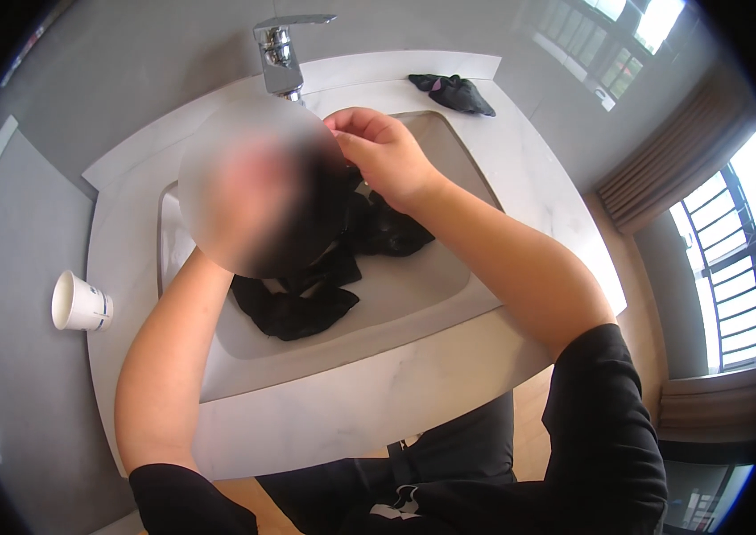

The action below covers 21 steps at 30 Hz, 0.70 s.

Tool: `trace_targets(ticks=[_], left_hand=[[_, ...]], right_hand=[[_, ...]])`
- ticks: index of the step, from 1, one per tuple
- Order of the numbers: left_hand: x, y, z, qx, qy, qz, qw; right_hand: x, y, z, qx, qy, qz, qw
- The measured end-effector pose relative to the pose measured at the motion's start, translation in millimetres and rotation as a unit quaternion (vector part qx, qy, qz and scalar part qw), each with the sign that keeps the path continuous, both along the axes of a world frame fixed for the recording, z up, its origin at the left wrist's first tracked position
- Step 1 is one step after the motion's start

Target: The person washes black socks by hand in a sink filled with water, scrubbing them together and then rinsing them under a running faucet.

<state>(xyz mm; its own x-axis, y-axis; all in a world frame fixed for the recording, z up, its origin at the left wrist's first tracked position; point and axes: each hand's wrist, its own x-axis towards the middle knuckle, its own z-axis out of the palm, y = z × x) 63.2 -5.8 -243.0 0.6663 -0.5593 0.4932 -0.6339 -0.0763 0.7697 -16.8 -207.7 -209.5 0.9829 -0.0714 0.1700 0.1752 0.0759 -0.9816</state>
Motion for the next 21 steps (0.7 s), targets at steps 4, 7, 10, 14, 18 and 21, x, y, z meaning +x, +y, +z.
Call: trace_targets(ticks=[4,7,10,14,18,21], left_hand=[[8.4,-4.5,-2.9,-0.051,0.010,0.014,0.999],[2.6,-8.3,12.7,-0.061,0.083,0.005,0.995],[-11.3,-10.5,31.7,-0.053,0.123,-0.008,0.991],[-25.0,-1.8,63.4,0.025,0.084,0.043,0.995],[-36.2,8.9,90.7,0.000,0.117,0.058,0.992],[-44.9,13.0,99.2,-0.083,0.201,0.011,0.976]], right_hand=[[3.8,5.2,-3.2,0.056,-0.031,0.043,0.997],[-1.1,6.4,6.0,0.042,-0.040,0.047,0.997],[-8.0,5.5,13.0,0.020,-0.046,0.024,0.998],[-1.7,-4.7,0.5,0.080,-0.100,0.063,0.990],[8.0,-9.3,-27.3,-0.092,-0.064,0.202,0.973],[1.4,5.2,-41.3,-0.149,0.037,0.256,0.954]])
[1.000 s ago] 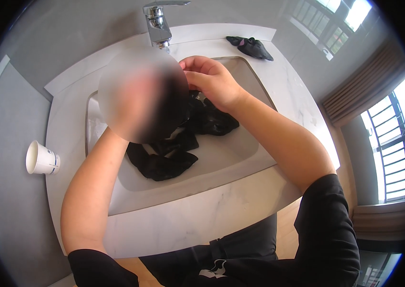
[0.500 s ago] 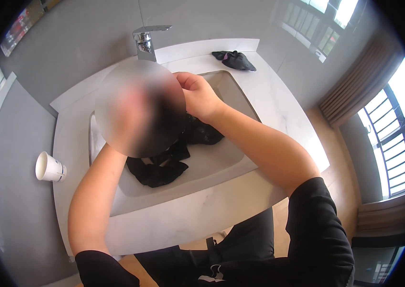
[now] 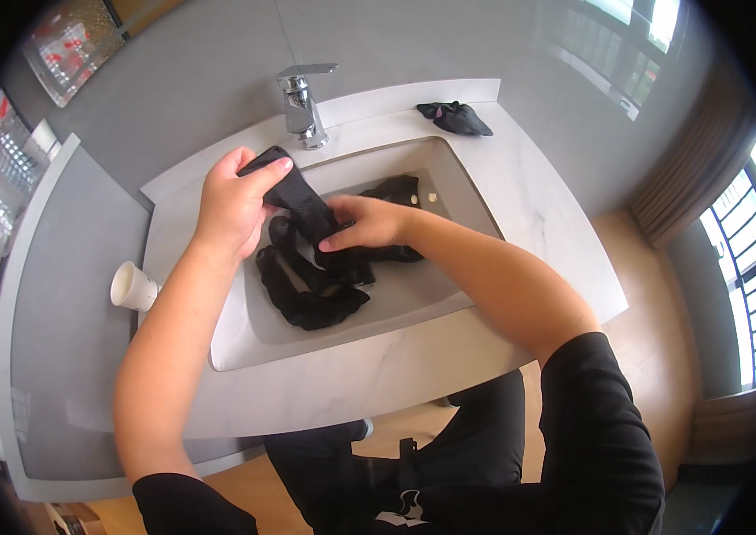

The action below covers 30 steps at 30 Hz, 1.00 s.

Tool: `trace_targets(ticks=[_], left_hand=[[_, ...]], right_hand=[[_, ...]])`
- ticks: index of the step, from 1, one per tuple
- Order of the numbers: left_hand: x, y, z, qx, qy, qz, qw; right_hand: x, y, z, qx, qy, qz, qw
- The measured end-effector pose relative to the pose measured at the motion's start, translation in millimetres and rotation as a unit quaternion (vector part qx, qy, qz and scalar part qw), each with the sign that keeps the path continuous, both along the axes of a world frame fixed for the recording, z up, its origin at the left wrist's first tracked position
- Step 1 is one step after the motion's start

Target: The person washes black socks by hand in a sink filled with water, scrubbing them together and then rinsing them under a running faucet.

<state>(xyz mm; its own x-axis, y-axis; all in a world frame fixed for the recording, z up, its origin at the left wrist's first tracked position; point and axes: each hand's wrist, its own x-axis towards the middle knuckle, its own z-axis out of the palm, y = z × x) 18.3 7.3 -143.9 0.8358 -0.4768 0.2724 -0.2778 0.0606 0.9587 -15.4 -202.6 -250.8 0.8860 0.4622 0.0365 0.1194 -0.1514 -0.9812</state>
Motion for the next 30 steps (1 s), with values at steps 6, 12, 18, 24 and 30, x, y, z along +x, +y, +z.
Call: trace_targets(ticks=[6,12,18,24,30], left_hand=[[-11.0,30.5,-11.4,-0.080,0.129,0.013,0.988],[-27.4,45.4,-26.8,-0.120,0.146,0.009,0.982],[-27.9,40.5,-34.0,-0.128,0.176,0.068,0.974],[-0.8,39.6,-80.9,0.078,0.082,0.160,0.981],[-16.2,-0.5,-114.8,0.585,-0.205,-0.023,0.784]], right_hand=[[8.1,-15.3,3.0,-0.010,0.050,0.009,0.999],[-8.5,-19.7,24.1,0.015,0.037,-0.038,0.998],[-5.3,-22.2,24.8,-0.006,0.004,-0.080,0.997],[-6.0,-21.9,18.2,-0.147,-0.032,-0.101,0.983],[-14.6,-13.3,-13.9,-0.368,-0.117,-0.071,0.920]])
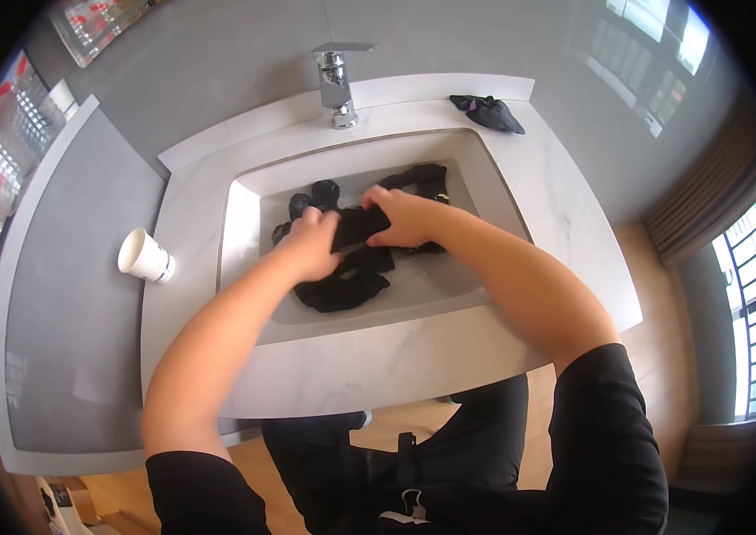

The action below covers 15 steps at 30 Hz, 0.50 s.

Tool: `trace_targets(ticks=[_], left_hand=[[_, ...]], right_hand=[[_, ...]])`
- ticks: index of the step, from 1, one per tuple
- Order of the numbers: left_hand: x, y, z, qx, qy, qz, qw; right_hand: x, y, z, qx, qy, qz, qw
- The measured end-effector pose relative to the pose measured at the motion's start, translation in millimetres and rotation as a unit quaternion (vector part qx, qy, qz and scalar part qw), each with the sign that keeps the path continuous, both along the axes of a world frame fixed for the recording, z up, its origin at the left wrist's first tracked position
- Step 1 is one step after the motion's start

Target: The person washes black socks by hand in a sink filled with water, scrubbing them together and then rinsing them under a running faucet.

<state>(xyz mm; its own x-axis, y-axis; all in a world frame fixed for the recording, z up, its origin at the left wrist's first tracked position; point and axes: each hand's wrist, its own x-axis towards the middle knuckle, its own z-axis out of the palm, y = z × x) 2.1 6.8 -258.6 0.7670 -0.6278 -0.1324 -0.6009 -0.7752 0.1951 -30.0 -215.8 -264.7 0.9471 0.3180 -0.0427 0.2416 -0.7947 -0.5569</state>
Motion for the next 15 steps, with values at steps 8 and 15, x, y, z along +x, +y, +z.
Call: trace_targets(ticks=[8,15], left_hand=[[25.1,-25.3,-9.9,0.109,0.061,0.006,0.992],[26.0,-35.8,-12.2,-0.574,0.483,0.228,0.620]], right_hand=[[17.4,15.4,-19.3,-0.245,0.126,0.021,0.961],[23.5,17.8,-12.3,0.055,-0.104,-0.132,0.984]])
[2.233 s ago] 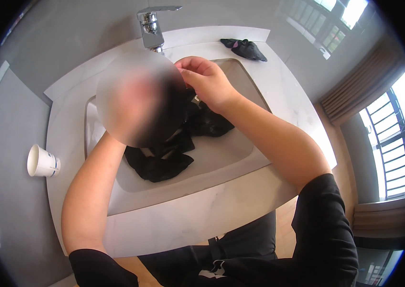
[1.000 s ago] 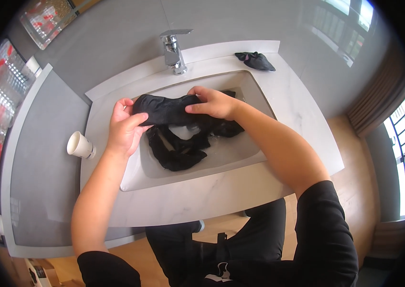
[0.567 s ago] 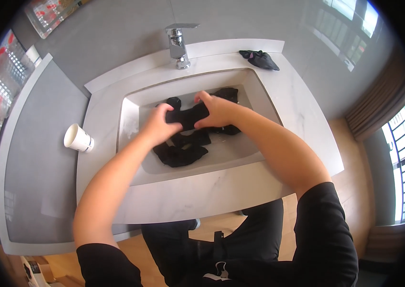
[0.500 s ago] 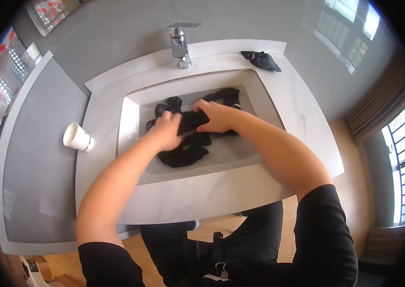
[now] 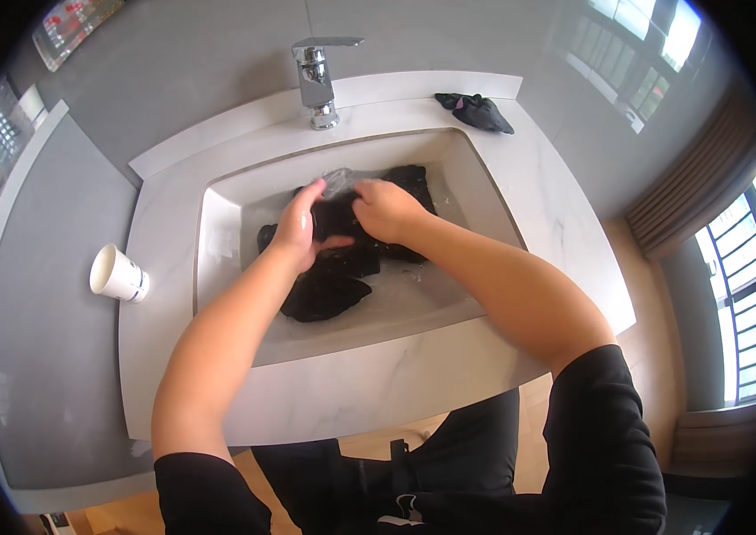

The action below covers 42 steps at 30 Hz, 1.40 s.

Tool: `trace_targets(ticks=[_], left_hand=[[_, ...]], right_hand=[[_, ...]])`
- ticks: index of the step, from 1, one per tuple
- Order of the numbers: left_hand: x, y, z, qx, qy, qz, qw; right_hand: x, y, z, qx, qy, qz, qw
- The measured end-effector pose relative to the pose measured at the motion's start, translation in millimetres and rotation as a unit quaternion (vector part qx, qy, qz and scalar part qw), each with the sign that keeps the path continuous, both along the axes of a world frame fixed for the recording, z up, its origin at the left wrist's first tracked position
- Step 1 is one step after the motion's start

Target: The person washes black socks by hand in a sink filled with water, scrubbing them together and then rinsing them under a running faucet.

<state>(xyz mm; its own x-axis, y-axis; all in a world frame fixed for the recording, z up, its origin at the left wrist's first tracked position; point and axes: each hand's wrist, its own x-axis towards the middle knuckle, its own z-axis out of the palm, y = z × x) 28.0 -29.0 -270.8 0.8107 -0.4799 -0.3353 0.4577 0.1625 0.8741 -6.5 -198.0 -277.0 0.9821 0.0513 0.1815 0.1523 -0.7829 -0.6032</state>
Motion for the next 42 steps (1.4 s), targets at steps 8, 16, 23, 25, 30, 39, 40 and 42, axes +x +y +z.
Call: trace_targets(ticks=[8,16,23,25,30,39,40,42], left_hand=[[-2.1,-7.8,1.5,-0.146,0.034,0.001,0.989],[-2.7,-11.5,4.2,0.024,-0.085,-0.065,0.994],[15.1,-5.0,-21.4,-0.152,0.008,0.044,0.987],[-7.5,-17.0,17.0,-0.067,0.038,0.068,0.995],[4.2,6.4,13.6,-0.018,-0.044,-0.088,0.995],[16.3,25.4,-9.3,0.562,-0.415,-0.243,0.674],[20.9,28.0,-12.8,0.564,-0.412,-0.242,0.673],[33.9,32.0,-20.6,0.517,-0.453,-0.242,0.685]], right_hand=[[-19.0,34.9,28.1,0.045,-0.286,0.149,0.946],[-4.8,15.1,18.3,0.016,-0.066,-0.090,0.994],[-22.1,41.3,32.3,-0.036,-0.429,0.215,0.877],[-15.6,25.7,26.5,-0.078,-0.324,0.067,0.940],[-2.9,5.2,17.6,-0.140,-0.049,-0.090,0.985],[-0.8,-10.8,-21.3,-0.203,0.094,0.097,0.970],[2.7,-10.2,-19.7,-0.202,0.160,0.107,0.960],[9.2,-9.0,-16.2,-0.216,0.203,0.081,0.952]])
